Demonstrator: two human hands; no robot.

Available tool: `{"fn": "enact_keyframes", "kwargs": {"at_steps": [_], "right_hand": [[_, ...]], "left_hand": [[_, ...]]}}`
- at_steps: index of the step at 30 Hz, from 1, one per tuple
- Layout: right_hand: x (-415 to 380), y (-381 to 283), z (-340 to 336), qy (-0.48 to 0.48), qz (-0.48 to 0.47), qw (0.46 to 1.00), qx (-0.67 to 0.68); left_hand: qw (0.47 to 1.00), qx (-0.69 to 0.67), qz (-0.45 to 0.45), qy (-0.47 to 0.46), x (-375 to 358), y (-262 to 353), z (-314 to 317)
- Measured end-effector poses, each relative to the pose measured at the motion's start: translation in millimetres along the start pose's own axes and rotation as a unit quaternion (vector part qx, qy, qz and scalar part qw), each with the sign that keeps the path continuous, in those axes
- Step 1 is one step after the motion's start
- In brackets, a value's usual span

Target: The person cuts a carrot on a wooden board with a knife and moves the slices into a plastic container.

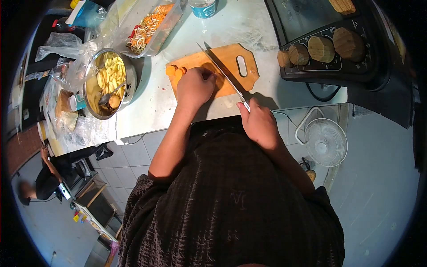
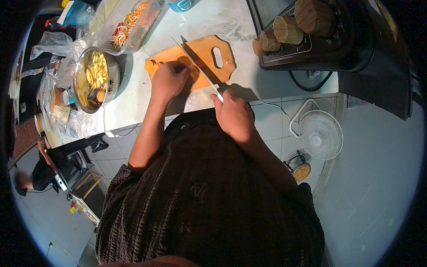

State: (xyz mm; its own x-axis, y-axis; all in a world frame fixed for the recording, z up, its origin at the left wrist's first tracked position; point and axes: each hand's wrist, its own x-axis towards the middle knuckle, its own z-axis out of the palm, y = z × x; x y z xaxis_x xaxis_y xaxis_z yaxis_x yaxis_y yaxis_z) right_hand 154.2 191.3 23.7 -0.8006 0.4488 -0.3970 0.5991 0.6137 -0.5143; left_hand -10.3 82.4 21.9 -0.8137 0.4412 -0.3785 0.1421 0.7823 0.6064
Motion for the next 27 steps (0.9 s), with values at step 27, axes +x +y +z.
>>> {"fn": "enact_keyframes", "kwargs": {"at_steps": [27], "right_hand": [[4,0,7,0.019,0.006,0.999,-0.050]], "left_hand": [[0.999,0.026,0.014,0.013,1,0,2]]}}
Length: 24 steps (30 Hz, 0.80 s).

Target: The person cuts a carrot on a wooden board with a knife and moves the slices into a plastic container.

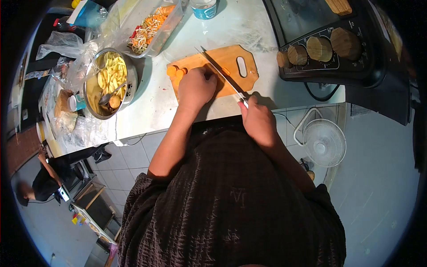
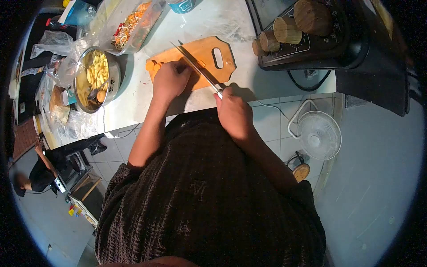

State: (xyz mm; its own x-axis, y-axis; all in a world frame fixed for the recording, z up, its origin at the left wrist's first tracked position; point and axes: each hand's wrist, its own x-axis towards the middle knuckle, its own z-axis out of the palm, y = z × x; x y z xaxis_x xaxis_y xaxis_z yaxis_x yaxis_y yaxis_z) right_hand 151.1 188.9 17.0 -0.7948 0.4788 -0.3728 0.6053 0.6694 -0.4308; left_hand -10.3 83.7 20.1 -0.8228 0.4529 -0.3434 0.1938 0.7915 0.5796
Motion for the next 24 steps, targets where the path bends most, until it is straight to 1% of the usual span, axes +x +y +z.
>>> {"fn": "enact_keyframes", "kwargs": {"at_steps": [4,6,7,9,11,12,15,17,21,23,24], "right_hand": [[-6,5,-9,0.015,-0.001,1.000,-0.005],[-7,7,-10,0.079,-0.047,0.996,-0.003],[-8,9,-11,0.082,-0.049,0.995,-0.005],[-9,10,-13,0.127,-0.090,0.988,0.003],[-9,10,-16,0.130,-0.098,0.987,0.000],[-9,10,-17,0.130,-0.104,0.986,-0.002],[-10,10,-19,0.127,-0.103,0.987,-0.013],[-12,9,-22,0.121,-0.103,0.987,-0.010],[-13,7,-25,0.114,-0.102,0.988,-0.003],[-13,7,-24,0.119,-0.112,0.986,0.010],[-13,8,-24,0.122,-0.123,0.985,0.023]], "left_hand": [[0.999,-0.003,0.035,0.016,-3,-4,-1],[0.998,-0.013,0.049,0.021,-11,-1,-9],[0.998,0.000,0.047,0.035,-16,2,-15],[0.998,0.012,0.045,0.051,-23,7,-25],[0.996,0.010,0.074,0.041,-28,10,-32],[0.996,0.010,0.074,0.043,-29,11,-31],[0.995,0.002,0.099,0.025,-27,10,-24],[0.991,0.007,0.134,0.012,-21,3,-14],[0.992,0.025,0.128,0.001,-20,5,-12],[0.996,0.012,0.085,-0.025,-20,8,-17],[0.996,0.012,0.086,-0.024,-19,6,-19]]}}
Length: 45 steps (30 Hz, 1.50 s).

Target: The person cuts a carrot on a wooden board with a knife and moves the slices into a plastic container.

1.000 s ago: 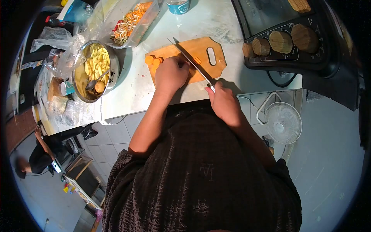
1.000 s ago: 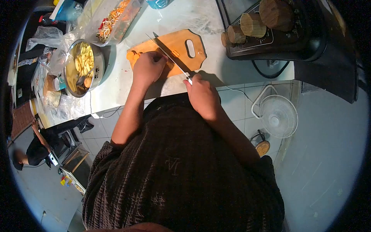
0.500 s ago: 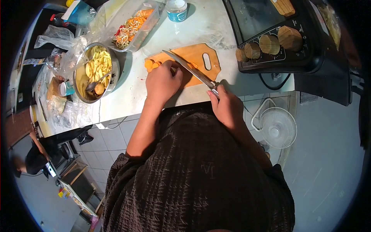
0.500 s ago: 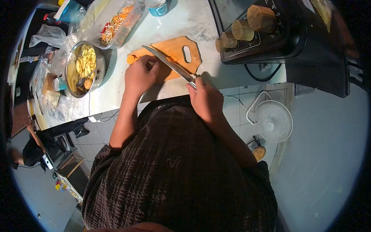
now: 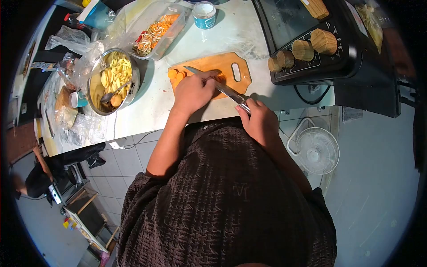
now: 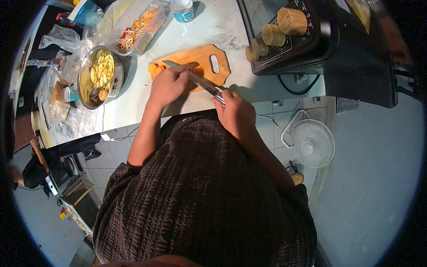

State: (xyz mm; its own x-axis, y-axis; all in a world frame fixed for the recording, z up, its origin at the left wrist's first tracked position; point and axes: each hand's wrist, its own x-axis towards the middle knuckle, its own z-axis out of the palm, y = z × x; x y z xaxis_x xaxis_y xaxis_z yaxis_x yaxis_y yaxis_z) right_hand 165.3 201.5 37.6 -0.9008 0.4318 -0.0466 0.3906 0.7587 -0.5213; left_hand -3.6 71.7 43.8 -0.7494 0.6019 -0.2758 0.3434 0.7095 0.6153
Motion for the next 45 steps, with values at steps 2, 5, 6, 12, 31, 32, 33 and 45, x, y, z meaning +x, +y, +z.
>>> {"fn": "enact_keyframes", "kwargs": {"at_steps": [2,5,6,12,31,32,33,45], "right_hand": [[0,2,1,-0.001,-0.002,1.000,0.015],[-2,8,5,0.012,0.001,0.999,0.037],[-3,9,6,0.027,0.005,0.999,0.044],[0,18,7,0.001,0.089,0.995,0.054],[-15,5,24,-0.015,0.012,0.995,0.099],[-15,6,27,-0.016,0.013,0.995,0.101],[-14,9,30,-0.017,-0.006,0.995,0.095],[-11,6,23,0.010,0.009,0.997,0.077]], "left_hand": [[0.995,-0.087,0.012,0.054,0,-7,-3],[0.975,-0.205,-0.063,0.059,-3,-12,-11],[0.976,-0.199,-0.052,0.076,-4,-11,-16],[0.990,-0.073,-0.053,0.113,-7,-30,-17],[0.962,0.088,0.118,0.230,6,-37,9],[0.962,0.090,0.117,0.229,3,-39,6],[0.966,0.057,0.121,0.223,1,-41,2],[0.992,-0.020,0.029,0.119,3,-29,-16]]}}
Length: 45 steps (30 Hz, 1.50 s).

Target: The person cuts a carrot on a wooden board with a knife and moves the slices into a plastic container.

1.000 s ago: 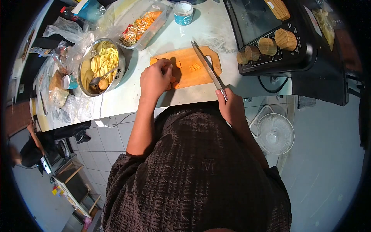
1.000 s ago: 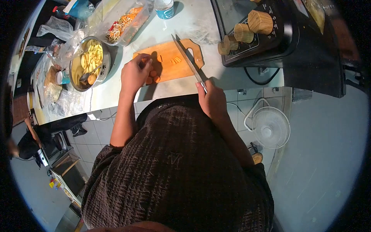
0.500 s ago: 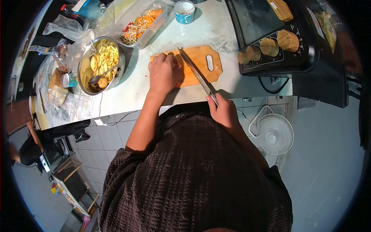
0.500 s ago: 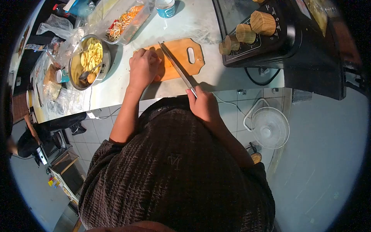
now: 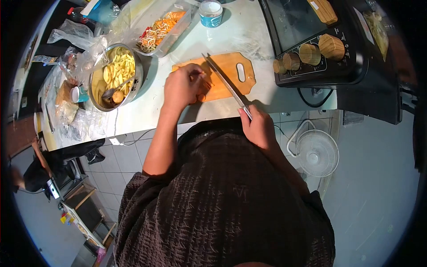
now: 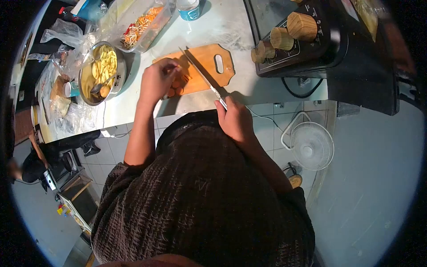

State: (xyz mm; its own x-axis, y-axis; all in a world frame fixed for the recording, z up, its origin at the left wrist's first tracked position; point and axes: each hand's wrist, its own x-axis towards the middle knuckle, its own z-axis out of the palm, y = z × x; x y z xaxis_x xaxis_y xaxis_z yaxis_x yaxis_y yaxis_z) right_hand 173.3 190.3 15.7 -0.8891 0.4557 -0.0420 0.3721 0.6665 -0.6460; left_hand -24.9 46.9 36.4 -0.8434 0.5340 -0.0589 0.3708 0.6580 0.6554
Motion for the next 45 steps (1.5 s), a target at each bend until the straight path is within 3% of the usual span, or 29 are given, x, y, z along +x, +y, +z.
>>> {"fn": "enact_keyframes", "kwargs": {"at_steps": [4,10,13,17,19,31,40,45], "right_hand": [[-1,3,-5,-0.005,0.051,0.999,0.010],[1,0,-8,-0.005,0.061,0.998,0.014],[2,-3,-6,-0.014,0.079,0.997,0.017],[5,-6,0,-0.024,0.088,0.996,0.013],[6,-4,3,-0.069,0.100,0.993,-0.012],[8,-6,6,-0.146,0.124,0.982,0.013],[8,-13,10,-0.111,0.117,0.987,0.023],[10,-17,12,-0.131,0.126,0.983,0.029]], "left_hand": [[0.999,0.007,0.004,-0.050,12,15,29],[0.993,0.121,0.002,0.004,12,21,36],[0.993,0.116,0.003,-0.033,12,16,31],[0.990,0.130,0.045,-0.015,9,11,36],[0.990,0.141,0.007,-0.029,7,14,39],[0.986,0.167,0.008,-0.015,5,19,38],[0.983,0.140,-0.080,-0.092,17,20,37],[0.984,0.144,-0.069,-0.075,16,14,41]]}}
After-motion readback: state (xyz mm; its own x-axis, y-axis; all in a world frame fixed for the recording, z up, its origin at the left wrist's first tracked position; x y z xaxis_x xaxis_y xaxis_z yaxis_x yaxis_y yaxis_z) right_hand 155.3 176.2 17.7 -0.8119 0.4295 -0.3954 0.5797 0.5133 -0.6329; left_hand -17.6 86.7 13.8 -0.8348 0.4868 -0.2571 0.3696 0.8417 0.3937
